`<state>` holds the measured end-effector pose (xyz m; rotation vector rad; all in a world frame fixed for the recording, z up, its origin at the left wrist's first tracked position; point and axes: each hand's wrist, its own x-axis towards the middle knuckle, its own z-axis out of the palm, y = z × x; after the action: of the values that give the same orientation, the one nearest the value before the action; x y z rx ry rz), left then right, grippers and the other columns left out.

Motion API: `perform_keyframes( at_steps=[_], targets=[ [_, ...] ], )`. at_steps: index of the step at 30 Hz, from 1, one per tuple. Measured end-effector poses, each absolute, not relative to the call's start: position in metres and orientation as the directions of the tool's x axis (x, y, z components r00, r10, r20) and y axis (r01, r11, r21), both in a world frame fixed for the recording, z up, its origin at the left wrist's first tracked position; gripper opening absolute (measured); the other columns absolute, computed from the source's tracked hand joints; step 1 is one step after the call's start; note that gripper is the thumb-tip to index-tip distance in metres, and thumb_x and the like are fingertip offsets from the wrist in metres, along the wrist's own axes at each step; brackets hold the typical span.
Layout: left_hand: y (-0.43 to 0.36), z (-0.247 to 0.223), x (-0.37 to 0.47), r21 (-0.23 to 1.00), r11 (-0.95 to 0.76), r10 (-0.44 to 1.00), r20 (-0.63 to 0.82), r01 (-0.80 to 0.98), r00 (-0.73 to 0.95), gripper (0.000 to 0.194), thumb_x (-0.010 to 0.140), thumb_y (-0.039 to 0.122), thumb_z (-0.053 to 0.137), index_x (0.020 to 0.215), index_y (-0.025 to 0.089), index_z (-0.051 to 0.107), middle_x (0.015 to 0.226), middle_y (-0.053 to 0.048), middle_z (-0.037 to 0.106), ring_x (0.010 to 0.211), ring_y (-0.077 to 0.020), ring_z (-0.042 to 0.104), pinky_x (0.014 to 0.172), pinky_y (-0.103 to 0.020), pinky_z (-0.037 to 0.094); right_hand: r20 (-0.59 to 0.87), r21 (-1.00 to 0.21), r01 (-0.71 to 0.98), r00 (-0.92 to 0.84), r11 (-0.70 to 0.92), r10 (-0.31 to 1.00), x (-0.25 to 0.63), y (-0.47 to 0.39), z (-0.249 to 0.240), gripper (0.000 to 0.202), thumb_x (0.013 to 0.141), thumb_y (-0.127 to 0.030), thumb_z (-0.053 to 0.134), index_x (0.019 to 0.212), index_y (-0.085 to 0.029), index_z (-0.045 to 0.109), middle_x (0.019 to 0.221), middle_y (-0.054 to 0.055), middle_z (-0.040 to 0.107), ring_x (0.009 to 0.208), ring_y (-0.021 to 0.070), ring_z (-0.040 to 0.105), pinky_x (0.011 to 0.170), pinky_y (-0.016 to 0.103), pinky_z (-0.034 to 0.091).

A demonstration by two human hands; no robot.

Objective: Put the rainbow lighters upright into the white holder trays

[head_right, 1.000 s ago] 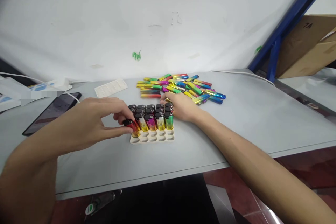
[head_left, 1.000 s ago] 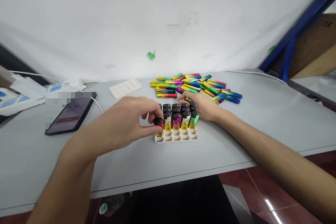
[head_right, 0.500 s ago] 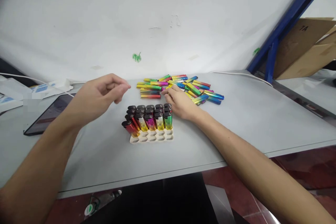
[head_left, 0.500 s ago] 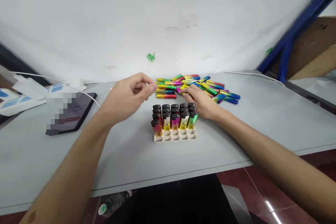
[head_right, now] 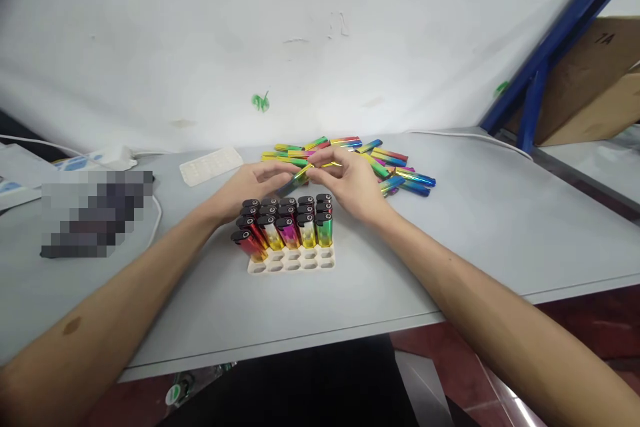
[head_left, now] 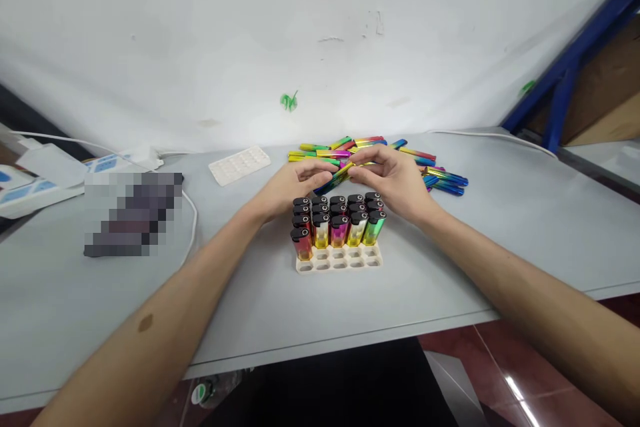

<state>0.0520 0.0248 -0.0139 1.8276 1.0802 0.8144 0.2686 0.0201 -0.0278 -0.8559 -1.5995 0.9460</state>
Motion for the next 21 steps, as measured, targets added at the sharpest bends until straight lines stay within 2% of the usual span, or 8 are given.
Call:
perform_keyframes(
  at_steps=[4,6,9,12,16,18,21],
  targets=[
    [0.024,-0.014,0.048,0.933,-0.192,0.893,0.038,0.304,0.449,0.043,0.083,0.044,0.071,0.12,0.021,0.069,0.106,-0.007,0.074,0.094,-0.0191,0.068,0.079,-0.028,0.053,0.399,-0.905,0.078,-0.183,0.418,0.899,0.266,0.019,-0.029,0.023,0.082,-0.035,0.074,0.098,-0.02,0.067,0.107,0.005,0.07,0.086,0.0197,0.072,0.087,0.041,0.058],
    [0.024,-0.016,0.047,0.939,-0.17,0.911,0.035,0.298,0.41,0.039,0.081,0.038,0.075,0.115,0.02,0.07,0.098,-0.006,0.075,0.085,-0.0174,0.068,0.073,-0.027,0.053,0.396,-0.902,0.104,-0.186,0.418,0.899,0.267,0.02,-0.029,0.024,0.083,-0.037,0.072,0.098,-0.02,0.066,0.104,0.005,0.071,0.086,0.0197,0.072,0.085,0.041,0.058],
    [0.026,-0.019,0.046,0.943,-0.166,0.949,0.074,0.289,0.306,0.029,0.08,0.034,0.075,0.103,0.018,0.073,0.082,-0.004,0.072,0.066,-0.013,0.061,0.06,-0.025,0.048,0.395,-0.872,0.216,-0.222,0.44,0.891,0.268,0.02,-0.031,0.022,0.083,-0.037,0.071,0.096,-0.02,0.065,0.092,0.004,0.071,0.081,0.0195,0.069,0.078,0.038,0.056],
    [0.031,-0.022,0.043,0.956,-0.217,0.96,0.173,0.198,0.219,0.024,0.079,0.037,0.076,0.091,0.016,0.073,0.073,-0.003,0.068,0.061,-0.0108,0.057,0.06,-0.024,0.046,0.392,-0.81,0.336,-0.298,0.48,0.87,0.269,0.02,-0.033,0.015,0.084,-0.033,0.069,0.09,-0.019,0.066,0.083,0.003,0.07,0.074,0.0176,0.066,0.072,0.035,0.053],
    [0.038,-0.023,0.039,0.971,-0.238,0.964,0.24,-0.031,0.117,0.029,0.082,0.044,0.073,0.085,0.015,0.069,0.08,-0.004,0.067,0.068,-0.0123,0.059,0.059,-0.024,0.047,0.434,-0.625,0.501,-0.413,0.598,0.8,0.271,0.02,-0.033,0.01,0.089,-0.026,0.06,0.088,-0.02,0.067,0.086,0.004,0.07,0.077,0.018,0.062,0.073,0.034,0.05],
    [0.039,-0.022,0.037,0.967,-0.199,0.974,0.213,-0.161,0.075,0.028,0.087,0.043,0.067,0.084,0.016,0.066,0.085,-0.006,0.067,0.07,-0.0134,0.061,0.06,-0.025,0.049,0.485,-0.478,0.594,-0.437,0.648,0.758,0.275,0.022,-0.033,0.013,0.092,-0.026,0.057,0.091,-0.02,0.069,0.091,0.006,0.07,0.087,0.0217,0.06,0.08,0.038,0.049],
    [0.036,-0.016,0.036,0.944,-0.119,0.99,0.136,-0.306,0.033,0.019,0.093,0.036,0.058,0.089,0.018,0.059,0.081,-0.003,0.066,0.063,-0.0126,0.063,0.058,-0.026,0.051,0.522,-0.291,0.742,-0.405,0.603,0.751,0.283,0.028,-0.036,0.019,0.094,-0.03,0.055,0.095,-0.02,0.071,0.093,0.009,0.067,0.096,0.0281,0.055,0.086,0.044,0.045]
  ],
)
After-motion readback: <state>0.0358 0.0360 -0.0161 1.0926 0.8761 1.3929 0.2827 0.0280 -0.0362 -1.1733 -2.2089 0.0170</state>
